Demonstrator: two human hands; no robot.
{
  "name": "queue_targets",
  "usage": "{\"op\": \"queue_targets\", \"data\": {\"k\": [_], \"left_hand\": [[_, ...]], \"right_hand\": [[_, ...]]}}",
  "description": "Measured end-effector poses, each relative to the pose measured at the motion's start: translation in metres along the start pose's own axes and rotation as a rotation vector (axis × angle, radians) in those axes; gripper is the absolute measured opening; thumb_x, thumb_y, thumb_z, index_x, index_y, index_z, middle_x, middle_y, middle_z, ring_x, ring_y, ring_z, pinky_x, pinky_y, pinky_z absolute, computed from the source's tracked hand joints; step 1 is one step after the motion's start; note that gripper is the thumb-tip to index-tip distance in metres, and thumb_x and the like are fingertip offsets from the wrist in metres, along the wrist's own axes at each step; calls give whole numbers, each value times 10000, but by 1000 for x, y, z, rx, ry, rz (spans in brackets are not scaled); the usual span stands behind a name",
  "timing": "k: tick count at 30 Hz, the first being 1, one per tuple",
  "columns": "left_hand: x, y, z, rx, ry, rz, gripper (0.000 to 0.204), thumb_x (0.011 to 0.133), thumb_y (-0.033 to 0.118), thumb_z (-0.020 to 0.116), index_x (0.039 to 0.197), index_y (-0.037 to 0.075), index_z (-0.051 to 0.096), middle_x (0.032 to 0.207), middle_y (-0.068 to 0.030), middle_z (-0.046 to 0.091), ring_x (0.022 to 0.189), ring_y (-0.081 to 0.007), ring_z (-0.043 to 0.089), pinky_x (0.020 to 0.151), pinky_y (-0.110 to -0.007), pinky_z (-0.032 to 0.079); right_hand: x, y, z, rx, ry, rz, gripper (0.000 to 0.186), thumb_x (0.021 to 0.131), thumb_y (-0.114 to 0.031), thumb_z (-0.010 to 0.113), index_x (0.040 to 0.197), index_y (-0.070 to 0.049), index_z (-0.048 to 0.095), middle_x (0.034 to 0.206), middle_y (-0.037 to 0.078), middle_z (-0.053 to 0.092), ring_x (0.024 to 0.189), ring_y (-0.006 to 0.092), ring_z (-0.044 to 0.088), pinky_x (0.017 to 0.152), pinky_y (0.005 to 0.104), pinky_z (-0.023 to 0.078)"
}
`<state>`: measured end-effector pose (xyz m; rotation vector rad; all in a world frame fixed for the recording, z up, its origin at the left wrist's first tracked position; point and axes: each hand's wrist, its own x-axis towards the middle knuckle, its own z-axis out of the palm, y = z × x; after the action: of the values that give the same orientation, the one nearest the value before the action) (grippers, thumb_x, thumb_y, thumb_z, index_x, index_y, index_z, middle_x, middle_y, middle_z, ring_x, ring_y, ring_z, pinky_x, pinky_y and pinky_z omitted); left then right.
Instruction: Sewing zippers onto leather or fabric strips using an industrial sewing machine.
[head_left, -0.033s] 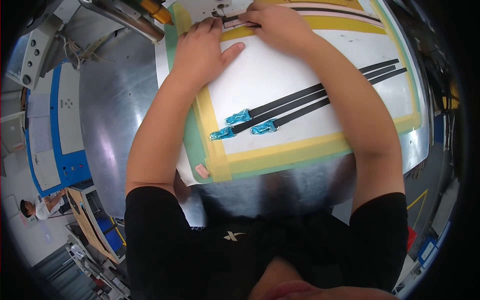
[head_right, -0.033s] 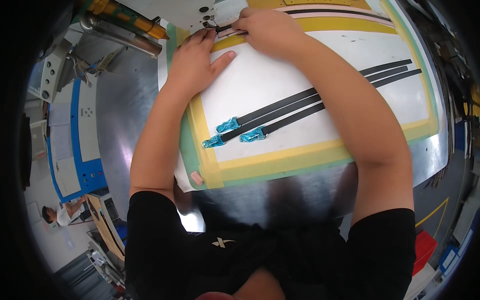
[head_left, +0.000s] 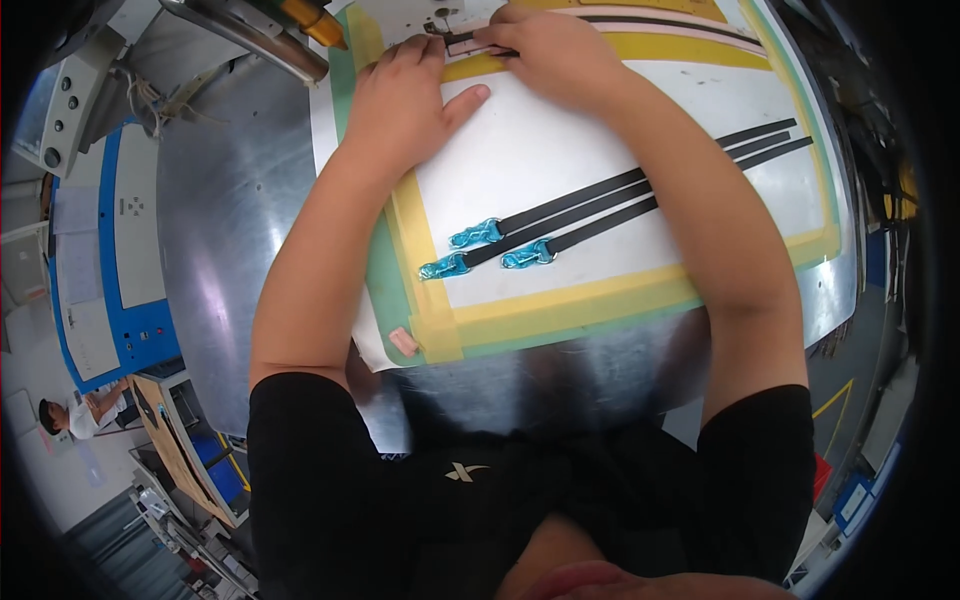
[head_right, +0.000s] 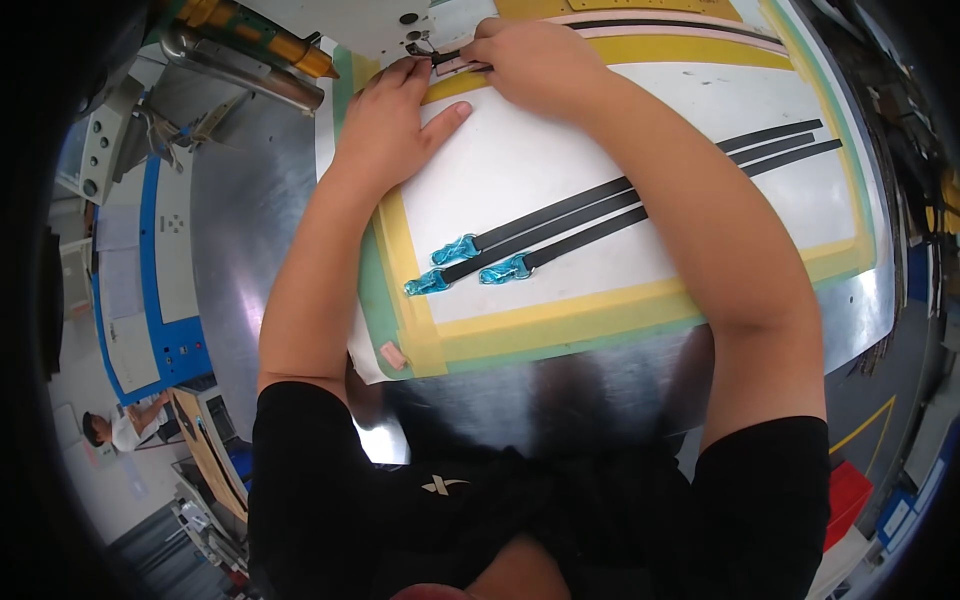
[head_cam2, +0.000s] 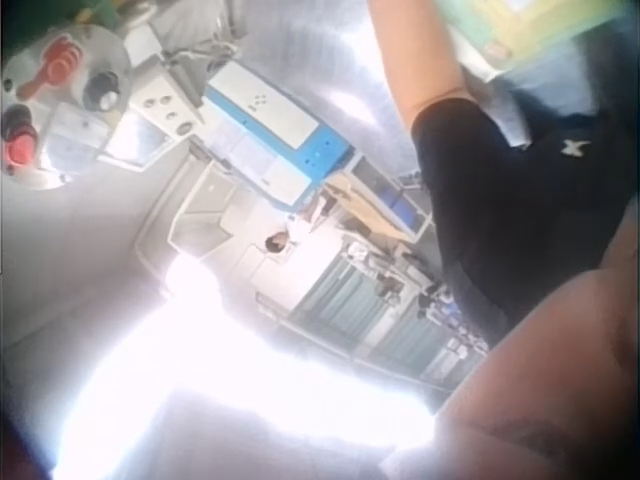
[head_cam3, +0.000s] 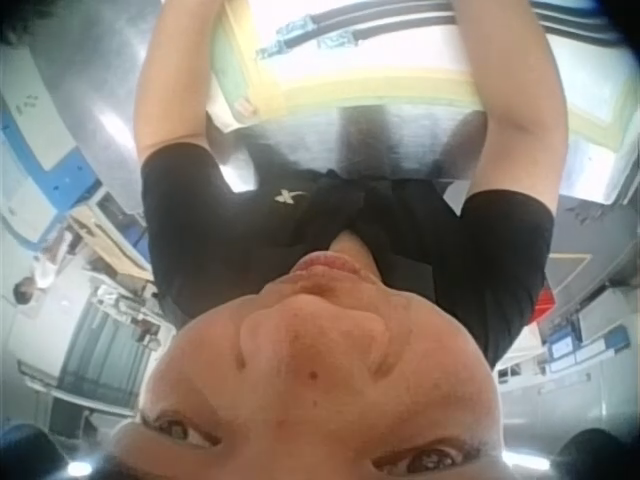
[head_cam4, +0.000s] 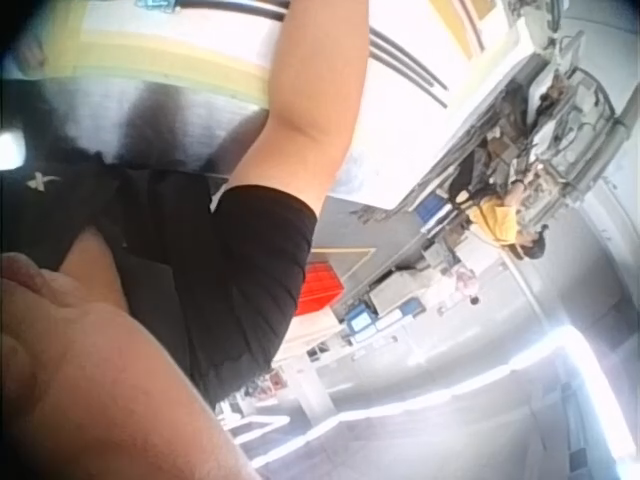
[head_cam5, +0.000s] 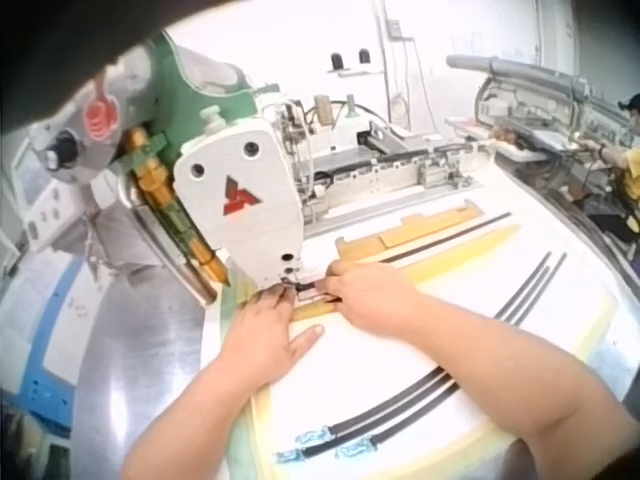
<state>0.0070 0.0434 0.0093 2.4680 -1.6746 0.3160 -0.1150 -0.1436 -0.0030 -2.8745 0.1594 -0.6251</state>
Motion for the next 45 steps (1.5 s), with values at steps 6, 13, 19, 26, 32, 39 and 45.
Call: {"op": "queue_targets", "data": {"k": [6, 13, 19, 26, 32, 39, 45], "left_hand": [[3, 3, -2, -72, -42, -12, 765, 966, 533, 628, 1422, -77, 550, 1428, -256, 582, 1298, -391, 576, 1111, -426, 453], [5, 7, -4, -74, -58, -14, 737, 968, 511, 633, 1399, -82, 565, 1410, -241, 598, 1274, -369, 598, 1095, -426, 466], [3, 4, 0, -78, -27, -26, 697, 964, 493, 651, 1359, -77, 587, 1345, -217, 623, 1240, -359, 613, 1066, -444, 477], [0, 11, 0, -65, -18, -39, 690, 967, 499, 647, 1359, -67, 590, 1347, -218, 627, 1243, -355, 614, 1069, -449, 473], [-2, 6, 8, -41, 35, -14, 694, 960, 505, 656, 1354, -63, 592, 1344, -217, 637, 1261, -351, 610, 1066, -446, 474], [5, 4, 6, -49, 21, -26, 692, 954, 513, 657, 1347, -54, 600, 1345, -198, 643, 1257, -340, 614, 1059, -453, 479], [6, 9, -7, -108, -33, -42, 668, 943, 499, 664, 1318, -51, 612, 1327, -197, 647, 1223, -349, 623, 1036, -462, 492]], "right_hand": [[5, -3, -3, -35, -51, 34, 340, 944, -133, 600, 1250, -189, 738, 1155, 33, 675, 1062, 263, 685, 904, 410, 566], [6, -6, -5, -110, -83, 50, 374, 937, -102, 569, 1265, -185, 730, 1171, 39, 668, 1069, 264, 677, 920, 414, 562], [9, -5, -4, -80, -95, 11, 377, 932, -94, 564, 1265, -162, 728, 1171, 53, 666, 1063, 278, 677, 917, 418, 560], [2, -7, -3, -74, -80, 47, 353, 944, -119, 577, 1257, -162, 735, 1166, 63, 668, 1050, 297, 681, 912, 426, 560], [9, -18, -13, -56, -157, 96, 303, 916, -171, 610, 1179, -101, 743, 1103, 144, 696, 1024, 352, 691, 874, 460, 557], [13, -3, -7, -101, -109, -10, 331, 924, -147, 586, 1218, -98, 730, 1185, 113, 695, 903, 331, 711, 782, 443, 574], [9, -11, -17, -29, -108, 77, 305, 948, -153, 594, 1210, -159, 750, 1147, 93, 679, 1032, 337, 685, 895, 457, 563]]}}
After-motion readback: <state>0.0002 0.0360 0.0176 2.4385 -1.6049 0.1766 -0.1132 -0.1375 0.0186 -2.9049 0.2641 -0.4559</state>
